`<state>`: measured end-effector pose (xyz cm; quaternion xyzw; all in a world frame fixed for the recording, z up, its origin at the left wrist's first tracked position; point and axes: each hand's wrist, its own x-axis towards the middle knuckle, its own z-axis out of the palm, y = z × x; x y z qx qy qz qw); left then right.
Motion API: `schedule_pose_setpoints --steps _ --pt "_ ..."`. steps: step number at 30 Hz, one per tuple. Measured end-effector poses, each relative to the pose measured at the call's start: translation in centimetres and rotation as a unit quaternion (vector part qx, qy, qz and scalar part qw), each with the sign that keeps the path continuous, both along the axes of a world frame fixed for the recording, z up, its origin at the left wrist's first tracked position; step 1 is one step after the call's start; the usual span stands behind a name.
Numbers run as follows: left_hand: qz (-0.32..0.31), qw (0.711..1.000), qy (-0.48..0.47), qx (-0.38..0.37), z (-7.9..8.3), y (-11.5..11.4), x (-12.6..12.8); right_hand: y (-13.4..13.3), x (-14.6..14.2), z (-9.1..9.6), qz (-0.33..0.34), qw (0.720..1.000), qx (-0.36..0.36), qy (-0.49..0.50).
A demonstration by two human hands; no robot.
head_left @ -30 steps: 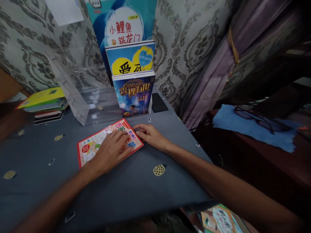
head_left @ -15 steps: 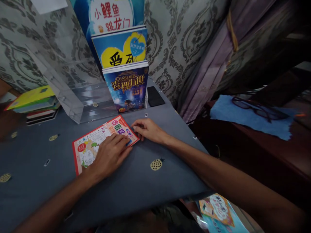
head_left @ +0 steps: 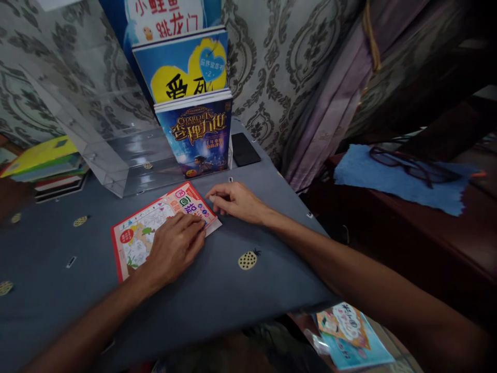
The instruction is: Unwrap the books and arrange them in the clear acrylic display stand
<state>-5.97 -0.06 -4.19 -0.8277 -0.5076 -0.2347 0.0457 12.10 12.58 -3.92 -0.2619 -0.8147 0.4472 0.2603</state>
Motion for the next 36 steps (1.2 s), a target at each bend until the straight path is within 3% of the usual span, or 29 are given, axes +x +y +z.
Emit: schedule_pose_setpoints --steps 13,17,22,26,32,36 --pt "0.004 0.999 0.032 0.006 -0.1 -0.1 0.1 -0.3 0.1 0.3 0.027 0.998 -0.039 0.042" --pt "0.006 0.997 0.070 0.020 -0.1 -0.2 0.2 -0.3 0.2 0.6 0.058 0.998 -0.027 0.004" --pt "0.006 0.994 0.106 0.029 -0.2 -0.4 0.5 -0.5 0.7 1.4 0.165 0.979 0.057 -0.106" --pt "0.010 0.994 0.109 0.024 -0.4 -0.5 0.5 -0.5 0.9 1.6 0.177 0.969 0.105 -0.139" --pt "0.010 0.993 0.115 0.018 -0.3 -0.5 0.3 -1.7 0.5 0.9 0.115 0.957 0.221 -0.150" --pt "0.010 0.993 0.115 0.010 -0.3 -0.6 0.2 -3.5 1.7 -0.2 0.073 0.929 0.340 -0.127"
